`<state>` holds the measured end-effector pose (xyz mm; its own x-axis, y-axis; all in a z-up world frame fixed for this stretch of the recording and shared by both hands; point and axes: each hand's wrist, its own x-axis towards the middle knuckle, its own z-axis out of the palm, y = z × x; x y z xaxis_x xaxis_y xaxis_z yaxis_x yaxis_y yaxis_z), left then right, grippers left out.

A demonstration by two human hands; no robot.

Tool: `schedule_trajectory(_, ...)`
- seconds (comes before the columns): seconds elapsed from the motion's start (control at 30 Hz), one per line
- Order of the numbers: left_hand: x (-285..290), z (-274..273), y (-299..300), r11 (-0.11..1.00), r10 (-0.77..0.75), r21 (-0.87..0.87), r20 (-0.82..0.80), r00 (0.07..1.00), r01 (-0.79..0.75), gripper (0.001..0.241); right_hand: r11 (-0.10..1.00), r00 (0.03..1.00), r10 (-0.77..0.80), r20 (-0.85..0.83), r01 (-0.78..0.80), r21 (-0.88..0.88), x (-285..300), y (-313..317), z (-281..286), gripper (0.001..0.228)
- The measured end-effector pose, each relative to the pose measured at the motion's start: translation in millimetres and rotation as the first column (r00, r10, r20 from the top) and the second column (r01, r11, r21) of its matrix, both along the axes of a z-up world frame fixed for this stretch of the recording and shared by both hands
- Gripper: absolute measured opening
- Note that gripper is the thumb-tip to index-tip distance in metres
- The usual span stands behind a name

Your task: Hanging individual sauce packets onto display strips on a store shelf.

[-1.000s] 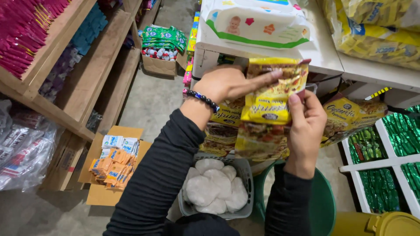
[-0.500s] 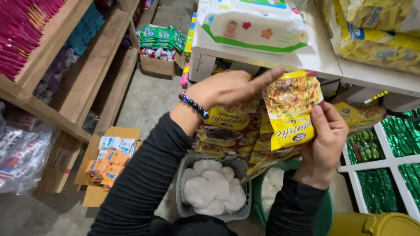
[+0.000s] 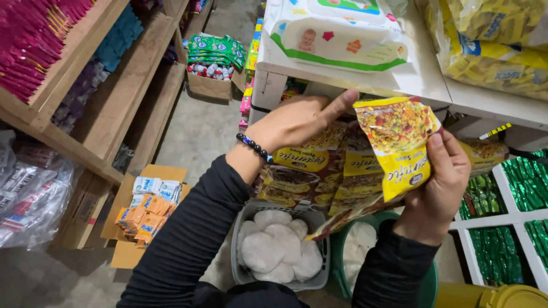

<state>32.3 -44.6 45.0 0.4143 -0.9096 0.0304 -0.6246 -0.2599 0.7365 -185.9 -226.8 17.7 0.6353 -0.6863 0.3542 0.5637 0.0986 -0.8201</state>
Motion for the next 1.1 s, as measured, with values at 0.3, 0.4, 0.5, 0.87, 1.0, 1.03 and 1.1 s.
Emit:
schedule_trajectory(0.3, 14, -4, -17, 1.000, 0.005, -0.011, -0.142, 0.990, -0.007, 0.121, 0.998, 0.998, -0.057, 0.014, 0.058, -0.038, 7, 4, 2, 0.021)
schedule_trajectory(0.4, 16, -7, -21, 0.993, -0.016, -0.114, -0.143, 0.990, -0.001, 0.123, 0.997, 0.998, -0.053, 0.022, 0.054, -0.051, 9, 9, 4, 0.019)
schedule_trajectory(0.5, 21, -10, -30, 0.990, -0.061, -0.134, -0.168, 0.984, 0.039, 0.122, 0.995, 0.997, -0.074, 0.004, 0.074, -0.074, 9, 14, 7, 0.021)
schedule_trajectory(0.87, 37, -17, -58, 0.969, -0.211, -0.177, -0.243, 0.947, 0.170, 0.110, 0.988, 0.993, -0.115, 0.023, 0.117, -0.100, 16, 26, 7, 0.020)
schedule_trajectory(1.0, 21, -7, -39, 0.972, -0.205, -0.172, -0.276, 0.939, 0.161, 0.105, 0.987, 0.989, -0.147, -0.034, 0.144, -0.068, 11, 16, 2, 0.017)
schedule_trajectory(1.03, 10, 3, -27, 0.990, -0.130, -0.085, -0.215, 0.968, 0.114, 0.097, 0.987, 0.989, -0.147, -0.008, 0.146, -0.068, 7, 7, -8, 0.017)
schedule_trajectory(1.1, -4, 11, -9, 0.998, -0.069, 0.004, -0.145, 0.987, 0.070, 0.091, 0.985, 0.987, -0.157, 0.022, 0.158, -0.062, 0, -2, -18, 0.018)
